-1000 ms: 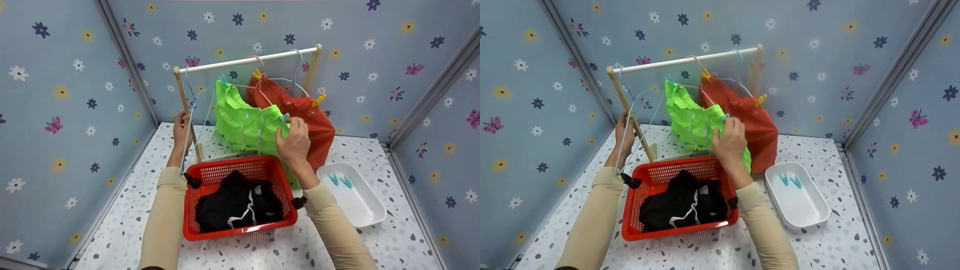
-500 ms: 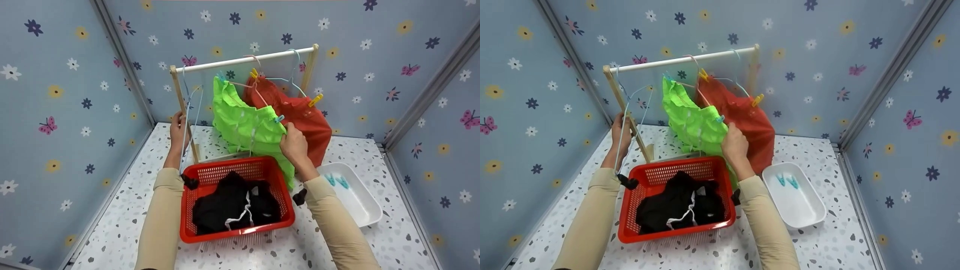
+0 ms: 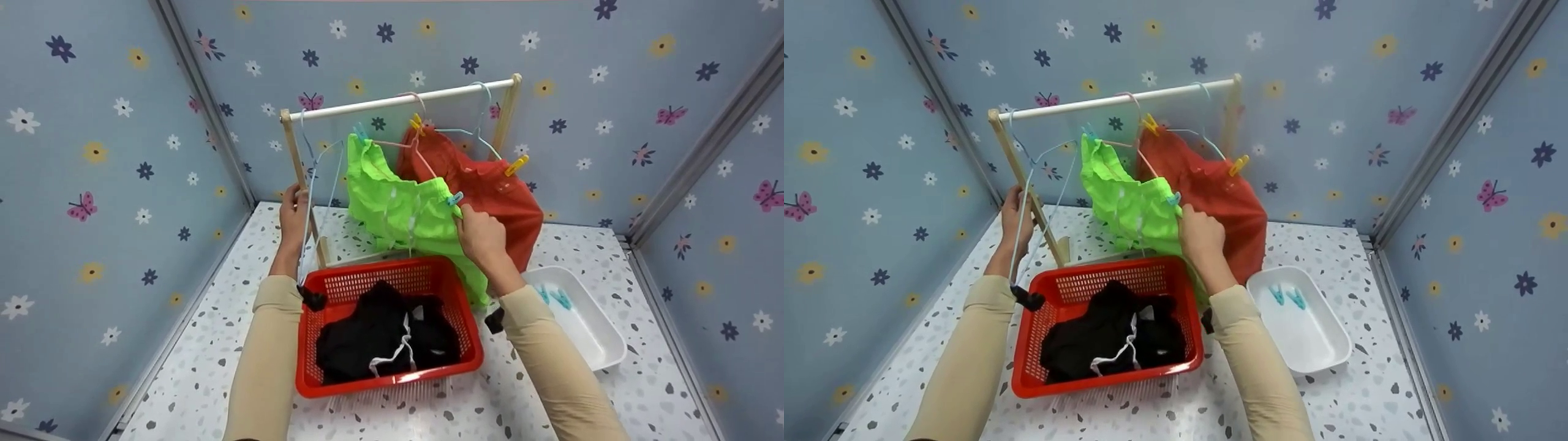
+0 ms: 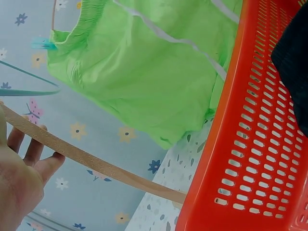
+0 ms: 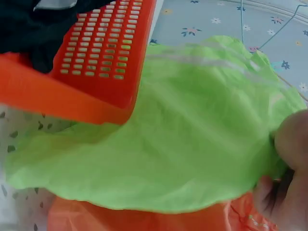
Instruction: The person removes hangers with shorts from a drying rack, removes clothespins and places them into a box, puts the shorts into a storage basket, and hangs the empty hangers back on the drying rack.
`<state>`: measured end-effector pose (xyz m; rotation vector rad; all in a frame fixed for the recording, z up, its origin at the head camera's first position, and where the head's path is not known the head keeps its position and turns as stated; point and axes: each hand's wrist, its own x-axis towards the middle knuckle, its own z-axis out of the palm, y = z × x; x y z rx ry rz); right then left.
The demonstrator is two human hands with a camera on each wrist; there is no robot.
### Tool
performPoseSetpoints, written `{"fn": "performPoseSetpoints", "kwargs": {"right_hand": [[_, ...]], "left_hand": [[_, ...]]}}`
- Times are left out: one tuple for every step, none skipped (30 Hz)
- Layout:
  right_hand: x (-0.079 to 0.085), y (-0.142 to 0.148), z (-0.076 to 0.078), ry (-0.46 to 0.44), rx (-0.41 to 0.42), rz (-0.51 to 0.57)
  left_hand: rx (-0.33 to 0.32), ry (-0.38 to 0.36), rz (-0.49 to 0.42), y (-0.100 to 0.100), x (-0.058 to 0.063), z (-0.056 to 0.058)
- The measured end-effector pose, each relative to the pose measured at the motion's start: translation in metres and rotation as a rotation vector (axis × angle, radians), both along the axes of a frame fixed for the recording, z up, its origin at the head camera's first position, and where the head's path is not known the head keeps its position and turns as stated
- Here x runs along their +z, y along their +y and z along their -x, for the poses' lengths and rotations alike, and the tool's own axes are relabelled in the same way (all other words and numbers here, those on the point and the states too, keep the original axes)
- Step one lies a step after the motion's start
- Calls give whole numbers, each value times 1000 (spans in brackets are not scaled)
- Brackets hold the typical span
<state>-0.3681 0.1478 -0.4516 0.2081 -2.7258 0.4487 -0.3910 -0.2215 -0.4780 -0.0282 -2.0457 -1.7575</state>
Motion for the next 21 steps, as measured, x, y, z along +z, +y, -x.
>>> {"fn": "performPoseSetpoints", "kwargs": {"right_hand": [[-1,2,-1,37,26,-9],[-1,3,-1,75,44,-11],[-2,5,-2,114,56,-10],[-2,7,-3,147,63,-6],[-3,8,-4,177,65,3],[-3,10,-4,201,65,12],[-2,12,-5,219,63,22],[-2,13,-6,233,61,29],[-1,15,-7,241,60,36],[1,16,-8,246,61,44],[2,17,-10,247,61,52],[4,18,-11,245,61,60],[6,20,-12,242,62,68],[7,21,-13,240,62,75],[9,22,-14,238,62,84],[11,23,-16,235,64,95],[13,25,-17,234,65,105],[15,26,-18,235,66,112],[17,27,-19,236,68,118],[19,28,-20,238,68,123],[21,30,-21,240,69,130]], "left_hand": [[10,5,13,1,1,-1],[21,10,21,3,1,-3],[31,13,30,4,1,-4],[40,13,35,5,1,-5],[46,13,38,6,2,-5],[51,9,42,6,1,-5],[54,5,42,7,1,-5],[56,4,42,7,0,-5],[60,2,44,7,0,-4],[62,0,44,6,0,-4],[65,1,44,6,-1,-3],[67,-2,46,5,-1,-3],[66,-3,46,5,-1,-2],[65,-3,45,4,-1,-2],[63,-7,45,4,-1,-2],[60,-8,44,4,-1,-2],[56,-6,40,4,-1,-2],[55,-6,39,4,0,-2],[53,-4,38,5,0,-2],[53,-1,36,5,0,-2],[51,3,34,6,1,-2]]}}
